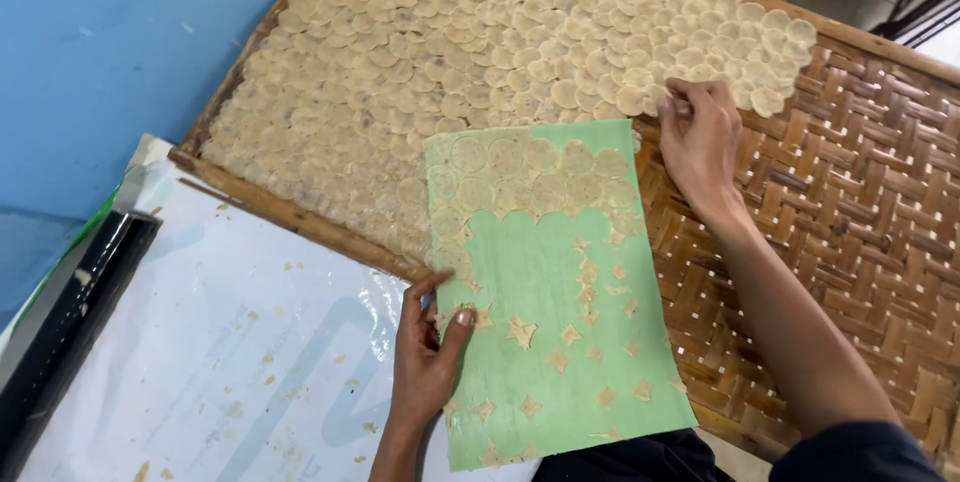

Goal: Peel small food discs from a stencil and place them on a drying tray.

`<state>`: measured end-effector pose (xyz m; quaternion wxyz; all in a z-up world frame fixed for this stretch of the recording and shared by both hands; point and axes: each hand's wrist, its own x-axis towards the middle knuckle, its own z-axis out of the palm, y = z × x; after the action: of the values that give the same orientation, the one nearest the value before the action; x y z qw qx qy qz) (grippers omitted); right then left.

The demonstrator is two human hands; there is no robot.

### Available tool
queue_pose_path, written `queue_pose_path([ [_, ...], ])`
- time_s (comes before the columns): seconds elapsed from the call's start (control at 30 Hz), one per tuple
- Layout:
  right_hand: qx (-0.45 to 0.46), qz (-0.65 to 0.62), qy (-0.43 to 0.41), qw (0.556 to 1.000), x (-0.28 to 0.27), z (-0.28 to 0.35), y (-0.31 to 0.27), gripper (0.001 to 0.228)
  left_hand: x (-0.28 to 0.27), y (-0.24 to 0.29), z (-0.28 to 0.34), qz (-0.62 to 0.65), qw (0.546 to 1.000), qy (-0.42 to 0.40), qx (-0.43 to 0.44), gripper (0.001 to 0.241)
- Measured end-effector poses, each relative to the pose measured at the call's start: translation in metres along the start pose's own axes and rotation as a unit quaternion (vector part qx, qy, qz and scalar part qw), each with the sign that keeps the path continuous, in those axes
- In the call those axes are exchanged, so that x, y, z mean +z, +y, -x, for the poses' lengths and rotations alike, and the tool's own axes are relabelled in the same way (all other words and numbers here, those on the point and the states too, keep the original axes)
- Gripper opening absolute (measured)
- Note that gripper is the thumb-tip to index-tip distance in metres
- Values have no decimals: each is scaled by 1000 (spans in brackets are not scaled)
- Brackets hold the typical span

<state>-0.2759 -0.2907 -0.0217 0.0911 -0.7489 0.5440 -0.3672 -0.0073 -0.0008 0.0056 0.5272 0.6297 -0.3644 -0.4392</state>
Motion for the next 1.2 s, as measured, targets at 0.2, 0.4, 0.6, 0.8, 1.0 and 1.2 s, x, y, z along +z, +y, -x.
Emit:
queue_pose_path([
  [0.2,-63,-129,-188,972,-26,41,-106,17,-3,-14,-2,112,994,-13,-13,62],
  [0.4,-200,-90,-305,927,6,84,-170,16,-6,-15,-2,145,988,-42,-26,52],
  [0.6,-185,-52,-247,950,13,98,-199,18,-7,-16,-1,137,989,-50,-10,54],
  [0.8,2,-168,-360,918,21,87,-195,13,-7,-15,0,112,993,-44,-10,56],
  [1.0,-89,-244,-341,903,2,97,-205,10,-8,-17,-1,97,994,-47,-7,58],
  [1.2,-9,-238,-358,903,12,94,-171,14,-7,-13,-1,98,994,-52,4,57],
])
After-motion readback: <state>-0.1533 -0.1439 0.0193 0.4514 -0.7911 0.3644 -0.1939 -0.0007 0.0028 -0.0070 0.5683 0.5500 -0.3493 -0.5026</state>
